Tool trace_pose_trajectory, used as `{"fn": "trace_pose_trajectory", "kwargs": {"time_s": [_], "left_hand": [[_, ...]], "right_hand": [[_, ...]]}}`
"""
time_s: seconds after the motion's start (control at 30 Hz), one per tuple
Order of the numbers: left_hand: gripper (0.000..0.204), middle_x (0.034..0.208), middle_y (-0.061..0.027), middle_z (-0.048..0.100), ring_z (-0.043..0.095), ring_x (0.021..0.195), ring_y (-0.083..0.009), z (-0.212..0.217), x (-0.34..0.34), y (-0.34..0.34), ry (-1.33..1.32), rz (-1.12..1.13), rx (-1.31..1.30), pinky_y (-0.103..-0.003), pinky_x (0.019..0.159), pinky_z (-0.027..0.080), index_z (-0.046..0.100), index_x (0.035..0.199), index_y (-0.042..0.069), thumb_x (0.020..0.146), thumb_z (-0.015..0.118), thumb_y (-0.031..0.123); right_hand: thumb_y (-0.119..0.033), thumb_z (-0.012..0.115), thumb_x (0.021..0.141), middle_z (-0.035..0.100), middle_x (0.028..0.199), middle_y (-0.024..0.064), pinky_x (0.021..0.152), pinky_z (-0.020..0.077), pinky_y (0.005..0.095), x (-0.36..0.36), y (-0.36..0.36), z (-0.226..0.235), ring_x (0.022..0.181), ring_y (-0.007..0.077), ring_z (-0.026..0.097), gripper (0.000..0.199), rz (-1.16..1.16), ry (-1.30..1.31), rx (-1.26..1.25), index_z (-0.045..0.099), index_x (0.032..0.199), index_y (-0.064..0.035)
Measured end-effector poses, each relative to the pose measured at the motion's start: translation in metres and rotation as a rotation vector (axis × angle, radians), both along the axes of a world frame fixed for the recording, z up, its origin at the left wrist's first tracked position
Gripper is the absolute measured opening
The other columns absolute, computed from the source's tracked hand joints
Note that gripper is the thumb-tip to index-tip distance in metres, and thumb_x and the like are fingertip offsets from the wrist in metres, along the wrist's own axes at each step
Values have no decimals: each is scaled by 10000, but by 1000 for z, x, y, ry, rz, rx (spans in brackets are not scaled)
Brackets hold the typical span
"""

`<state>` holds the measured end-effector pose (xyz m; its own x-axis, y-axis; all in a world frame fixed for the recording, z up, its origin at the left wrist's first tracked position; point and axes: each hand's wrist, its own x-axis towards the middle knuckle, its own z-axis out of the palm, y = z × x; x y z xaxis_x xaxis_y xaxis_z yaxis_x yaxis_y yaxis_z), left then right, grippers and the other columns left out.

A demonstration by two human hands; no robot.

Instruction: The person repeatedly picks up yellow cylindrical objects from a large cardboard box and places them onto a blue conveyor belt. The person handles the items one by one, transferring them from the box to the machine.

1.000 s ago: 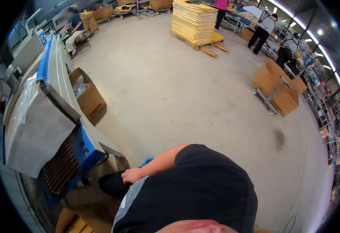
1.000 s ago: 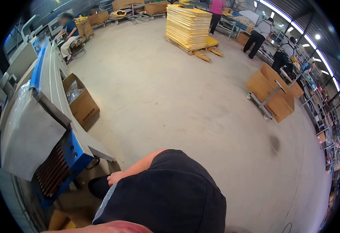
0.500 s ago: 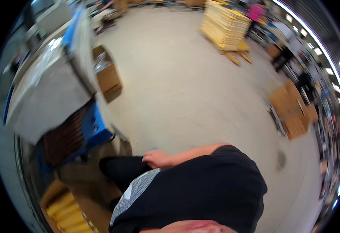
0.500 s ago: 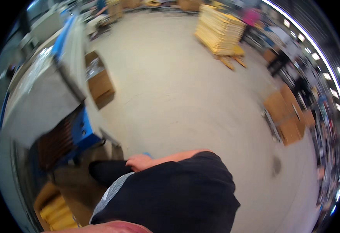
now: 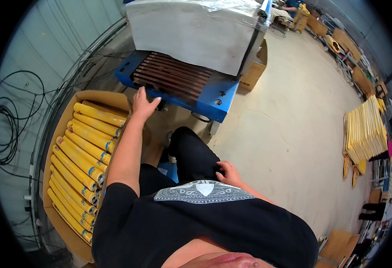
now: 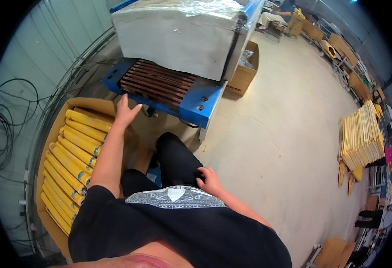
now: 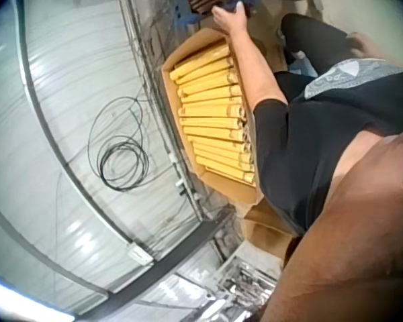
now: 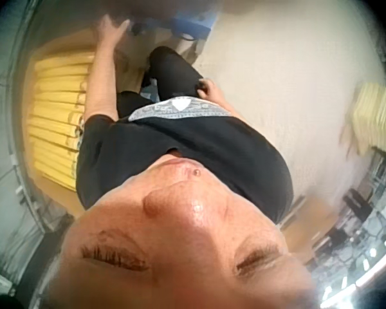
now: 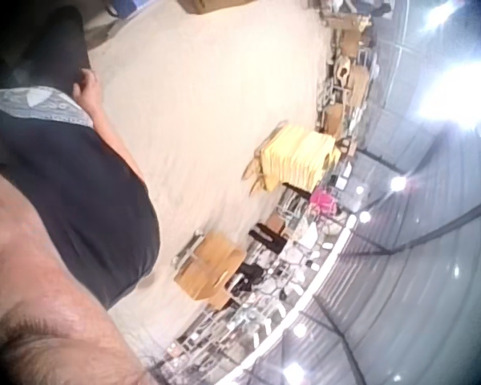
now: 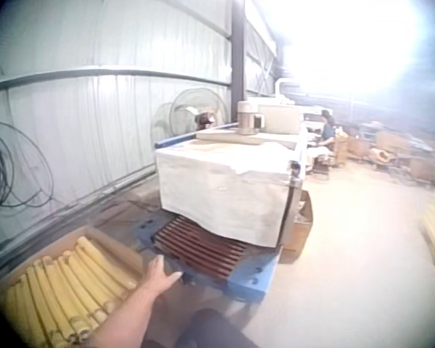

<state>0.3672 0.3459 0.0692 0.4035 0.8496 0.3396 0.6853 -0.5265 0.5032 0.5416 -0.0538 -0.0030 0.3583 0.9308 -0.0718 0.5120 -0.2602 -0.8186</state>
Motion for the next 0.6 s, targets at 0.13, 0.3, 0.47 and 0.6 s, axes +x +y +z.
{"fn": "trace_pose_trajectory", "kwargs": {"time_s": [0.13, 0.3, 0.47, 0.6], "left_hand": [[868, 1414, -168, 375, 328, 1302, -363, -22, 7, -4, 105, 62, -131, -412, 1066, 303, 322, 1388, 25, 731, 686, 459], [697, 1165, -220, 576, 543, 1090, -375, -56, 13, -6, 205, 3, -19, -430, 932, 439, 538, 1199, 4, 680, 734, 426], [679, 1335, -151, 467, 411, 1246, -333, -32, -43, 15, 405, 119, 387, -467, 962, 400, 463, 1297, 40, 719, 718, 290], [612, 1408, -144, 417, 409, 1266, -331, -66, -101, 48, 802, 263, 195, -463, 984, 378, 446, 1332, 58, 816, 612, 342]], "right_hand": [[-169, 667, 768, 573, 1060, 134, 782, 504, 362, 6, -8, -6, 894, 257, 607, 381, -27, -34, -69, 576, 1116, -44], [-282, 631, 775, 587, 1099, 167, 890, 456, 418, 15, -3, -19, 1016, 328, 565, 417, -26, -127, -94, 594, 1122, -54], [-307, 629, 785, 567, 1074, 167, 910, 434, 428, 16, 14, -10, 1049, 348, 529, 411, 67, -134, -104, 585, 1107, -54], [-313, 616, 787, 545, 1045, 151, 876, 442, 434, 9, 21, -27, 1007, 341, 535, 409, 43, -158, -84, 574, 1099, -52]]}}
